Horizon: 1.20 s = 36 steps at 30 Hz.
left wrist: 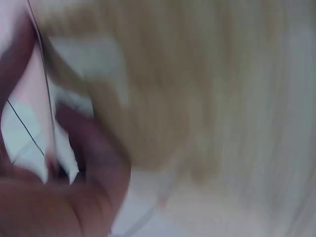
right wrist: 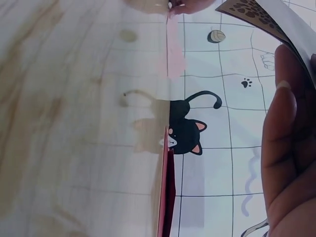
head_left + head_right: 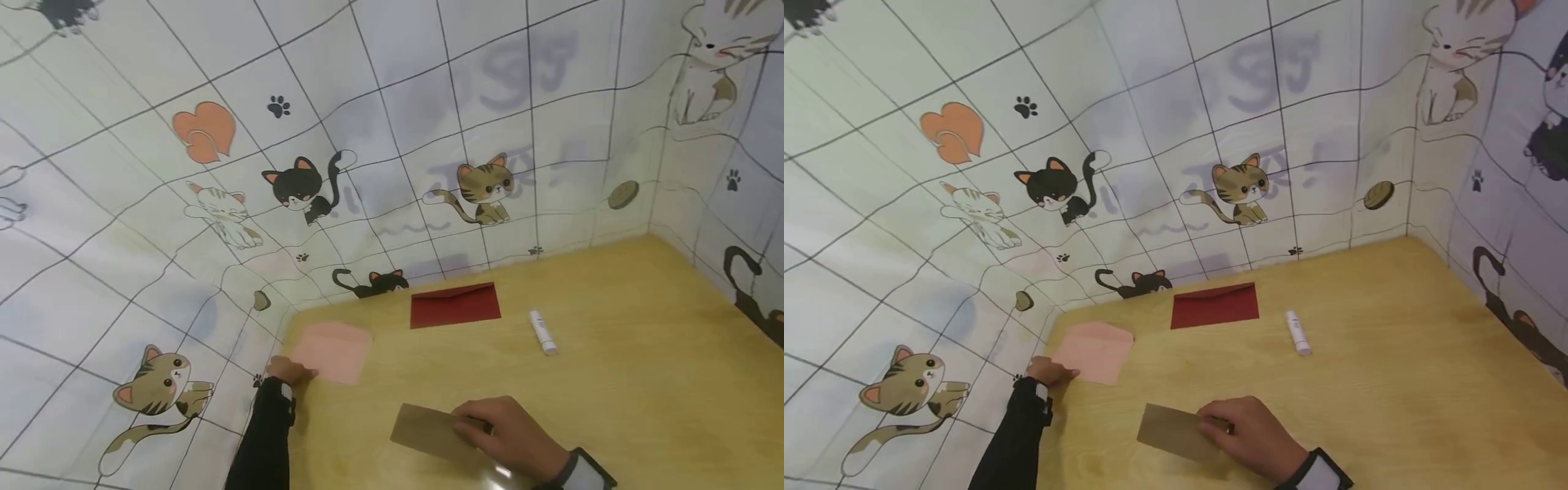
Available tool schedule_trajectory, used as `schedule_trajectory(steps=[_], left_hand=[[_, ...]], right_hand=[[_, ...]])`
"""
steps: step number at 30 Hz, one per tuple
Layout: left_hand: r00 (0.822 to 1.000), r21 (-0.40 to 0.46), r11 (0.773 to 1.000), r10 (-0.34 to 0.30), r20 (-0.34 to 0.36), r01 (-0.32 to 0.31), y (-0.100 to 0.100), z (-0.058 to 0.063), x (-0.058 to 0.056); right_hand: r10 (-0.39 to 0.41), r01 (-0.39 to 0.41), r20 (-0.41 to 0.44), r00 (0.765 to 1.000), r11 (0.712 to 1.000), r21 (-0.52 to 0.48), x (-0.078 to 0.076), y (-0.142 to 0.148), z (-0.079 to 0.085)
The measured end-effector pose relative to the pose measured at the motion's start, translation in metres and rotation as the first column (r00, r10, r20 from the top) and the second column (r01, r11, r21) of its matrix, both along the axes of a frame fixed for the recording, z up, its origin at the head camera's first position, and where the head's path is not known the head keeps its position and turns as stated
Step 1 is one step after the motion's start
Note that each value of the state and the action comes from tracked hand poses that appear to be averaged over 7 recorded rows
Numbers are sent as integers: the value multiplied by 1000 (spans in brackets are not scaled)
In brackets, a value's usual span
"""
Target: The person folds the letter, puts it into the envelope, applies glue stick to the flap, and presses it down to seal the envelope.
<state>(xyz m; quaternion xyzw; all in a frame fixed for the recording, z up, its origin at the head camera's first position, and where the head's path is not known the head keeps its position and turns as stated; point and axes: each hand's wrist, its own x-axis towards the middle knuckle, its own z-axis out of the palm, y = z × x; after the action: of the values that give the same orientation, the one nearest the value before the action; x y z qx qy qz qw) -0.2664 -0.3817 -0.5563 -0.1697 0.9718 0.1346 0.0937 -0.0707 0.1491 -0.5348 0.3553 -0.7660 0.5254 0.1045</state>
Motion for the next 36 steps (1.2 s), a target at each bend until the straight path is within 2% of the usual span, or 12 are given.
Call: schedule_trajectory(steps=[3,6,10,11,14,17,18,22,25,28,32,36], left_hand=[[985,272,961,93,-144,-50,26,-22,24],[955,566,822,208,-210,-55,48,-21,58],[928,794,606,263,-264,55,90,19,94],[921,806,585,258,-293,93,105,30,101],[903,798,566,204,-379,207,156,60,118],[881,772,565,156,-446,291,200,78,133],[875,774,550,147,-460,315,211,80,137],[878,830,423,144,-457,363,242,79,149],[891,862,338,121,-438,378,254,72,152],[911,852,342,-32,-412,397,260,64,152],[913,866,310,-244,-326,392,267,57,148],[923,880,290,-209,-324,375,274,56,139]], right_hand=[[18,-18,63,998,1000,4,10,7,-9],[61,-61,90,994,998,-5,12,5,-15],[37,-36,78,996,999,-20,8,-5,-16],[-3,4,50,999,1000,-25,8,-7,-15],[-226,225,-58,972,974,-23,6,-8,-11],[-442,439,-70,894,897,-52,3,-5,-3],[-485,483,-39,874,874,-52,2,-3,0],[-515,534,180,838,842,-78,0,5,10],[-538,582,302,787,809,-75,-1,7,13],[-580,644,353,734,760,-92,-4,6,14],[-603,656,305,737,747,-108,-10,9,19],[-685,689,104,721,725,0,-21,19,34]])
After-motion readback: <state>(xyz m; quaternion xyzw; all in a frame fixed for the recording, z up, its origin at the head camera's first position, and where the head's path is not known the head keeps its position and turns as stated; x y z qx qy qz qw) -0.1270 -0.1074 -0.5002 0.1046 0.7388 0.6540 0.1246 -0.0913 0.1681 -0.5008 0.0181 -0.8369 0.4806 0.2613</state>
